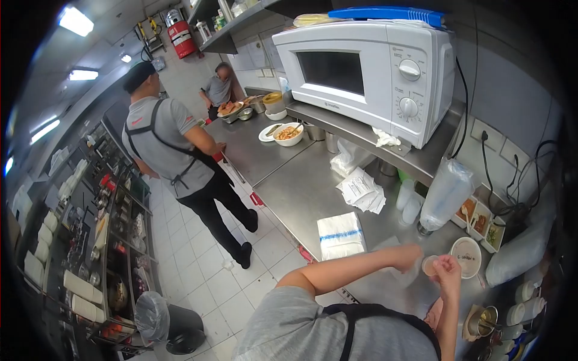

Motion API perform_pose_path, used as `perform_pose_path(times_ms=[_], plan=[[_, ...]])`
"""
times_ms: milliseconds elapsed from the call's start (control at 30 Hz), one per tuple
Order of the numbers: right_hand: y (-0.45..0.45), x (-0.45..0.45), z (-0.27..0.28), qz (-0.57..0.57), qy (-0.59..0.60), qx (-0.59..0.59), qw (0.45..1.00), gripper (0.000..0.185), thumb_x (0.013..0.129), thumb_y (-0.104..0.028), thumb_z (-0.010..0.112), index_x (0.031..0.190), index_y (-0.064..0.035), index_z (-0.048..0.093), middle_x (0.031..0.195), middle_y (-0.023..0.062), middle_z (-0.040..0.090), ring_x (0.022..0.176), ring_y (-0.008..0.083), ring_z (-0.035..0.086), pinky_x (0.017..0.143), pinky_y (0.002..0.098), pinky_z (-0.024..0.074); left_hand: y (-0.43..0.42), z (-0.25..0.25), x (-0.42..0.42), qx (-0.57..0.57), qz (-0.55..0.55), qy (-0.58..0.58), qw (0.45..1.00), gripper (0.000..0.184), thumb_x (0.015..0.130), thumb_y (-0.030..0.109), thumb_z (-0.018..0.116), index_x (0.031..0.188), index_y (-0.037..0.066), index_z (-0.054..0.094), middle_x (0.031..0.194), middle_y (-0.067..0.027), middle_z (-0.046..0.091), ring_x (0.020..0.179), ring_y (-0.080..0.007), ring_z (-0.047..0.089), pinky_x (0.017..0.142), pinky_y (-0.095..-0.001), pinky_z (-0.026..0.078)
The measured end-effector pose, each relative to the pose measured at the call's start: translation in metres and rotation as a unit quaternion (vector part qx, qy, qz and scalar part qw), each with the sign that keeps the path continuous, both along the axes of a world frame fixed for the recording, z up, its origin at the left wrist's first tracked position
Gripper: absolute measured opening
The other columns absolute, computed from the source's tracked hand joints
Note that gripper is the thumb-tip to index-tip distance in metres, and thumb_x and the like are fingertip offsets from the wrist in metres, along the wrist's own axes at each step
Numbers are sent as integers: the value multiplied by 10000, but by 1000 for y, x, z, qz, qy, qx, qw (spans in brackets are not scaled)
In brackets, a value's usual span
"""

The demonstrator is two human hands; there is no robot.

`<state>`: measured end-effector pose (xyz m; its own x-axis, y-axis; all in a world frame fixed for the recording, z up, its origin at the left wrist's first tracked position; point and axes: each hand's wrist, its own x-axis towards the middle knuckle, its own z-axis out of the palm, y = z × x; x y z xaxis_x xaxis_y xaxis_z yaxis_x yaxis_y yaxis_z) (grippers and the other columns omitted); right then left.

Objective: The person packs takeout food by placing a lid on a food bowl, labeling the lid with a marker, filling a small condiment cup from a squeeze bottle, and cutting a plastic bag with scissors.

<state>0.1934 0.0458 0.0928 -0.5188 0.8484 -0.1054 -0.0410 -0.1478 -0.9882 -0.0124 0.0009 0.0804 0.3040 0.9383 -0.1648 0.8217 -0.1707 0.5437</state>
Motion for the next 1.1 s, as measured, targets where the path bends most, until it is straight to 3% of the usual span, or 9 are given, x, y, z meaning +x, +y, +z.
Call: perform_pose_path(times_ms=[167, 367, 433, 500, 567, 700, 867, 1000, 1100], plan=[[1, -17, 10, -30, -108, 300, 947, 179, 715, 47, 659, 871, 14, 578, 835, 85, 612, 745, 167, 628, 546, 274, 529, 10, 18, 14, -176, 56, -429, 884, 668, 736, 23, 613, 1322, -79, 309, 1066, -191, 575, 708, -254, 671, 616, -326, 553], [28, -21, -4, 147, -285, 362, 875, 274, 659, 14, 667, 926, -8, 610, 853, 134, 630, 760, 224, 626, 628, 331, 504, 8, 39, 25, -121, 31, -411, 903, 815, 734, 5, 620, 1416, -31, 175, 1230, -200, 459, 747, -236, 656, 649, -318, 559], [49, -19, -12, 255, -377, 331, 827, 293, 680, -21, 662, 969, -16, 615, 868, 135, 634, 762, 224, 620, 673, 347, 502, 23, 12, 45, 70, -38, -375, 924, 784, 740, -35, 581, 1418, -21, 187, 1285, -183, 399, 763, -232, 644, 648, -305, 555], [62, -29, -16, 328, -421, 307, 788, 270, 681, -35, 662, 946, -13, 618, 854, 140, 634, 761, 229, 624, 670, 358, 501, 25, 2, 53, 117, -67, -386, 913, 760, 745, -77, 535, 1422, -8, 197, 1328, -164, 346, 781, -226, 631, 643, -294, 550], [66, -33, -21, 362, -435, 292, 771, 248, 682, -49, 662, 924, -10, 622, 841, 144, 635, 760, 234, 628, 668, 368, 499, -4, 64, 61, 15, -66, -455, 888, 744, 749, -119, 484, 1427, 8, 204, 1360, -144, 300, 801, -218, 619, 635, -283, 544], [56, -30, -45, 377, -421, 281, 776, 211, 685, -78, 663, 879, -5, 629, 813, 154, 636, 759, 245, 635, 664, 389, 495, -16, 68, 69, 101, -128, -466, 870, 726, 754, -154, 435, 1426, 37, 238, 1368, -136, 295, 782, -192, 619, 608, -280, 539], [41, -34, -75, 364, -393, 276, 798, 180, 688, -113, 663, 824, 2, 637, 779, 165, 637, 757, 258, 645, 658, 416, 490, -45, 61, 43, 31, -59, -505, 861, 626, 841, -78, 496, 1411, 95, 302, 1423, -96, 267, 766, -144, 624, 647, -267, 535], [27, -33, -70, 368, -405, 254, 798, 175, 690, -141, 664, 779, 8, 644, 752, 174, 638, 756, 269, 653, 653, 437, 487, -59, 20, 0, 16, 25, -544, 839, 737, 836, 21, 641, 1437, 117, 225, 1433, -76, 268, 1027, -159, 585, 808, -282, 488], [-19, -1, 40, 400, -498, 264, 722, 248, 763, -149, 617, 996, -68, 643, 815, 139, 648, 738, 226, 624, 655, 398, 478, -74, -19, -20, 49, 69, -298, 951, 1006, 724, 293, 772, 1456, 62, 123, 1470, -151, 204, 1302, -290, 347, 1043, -458, 289]])
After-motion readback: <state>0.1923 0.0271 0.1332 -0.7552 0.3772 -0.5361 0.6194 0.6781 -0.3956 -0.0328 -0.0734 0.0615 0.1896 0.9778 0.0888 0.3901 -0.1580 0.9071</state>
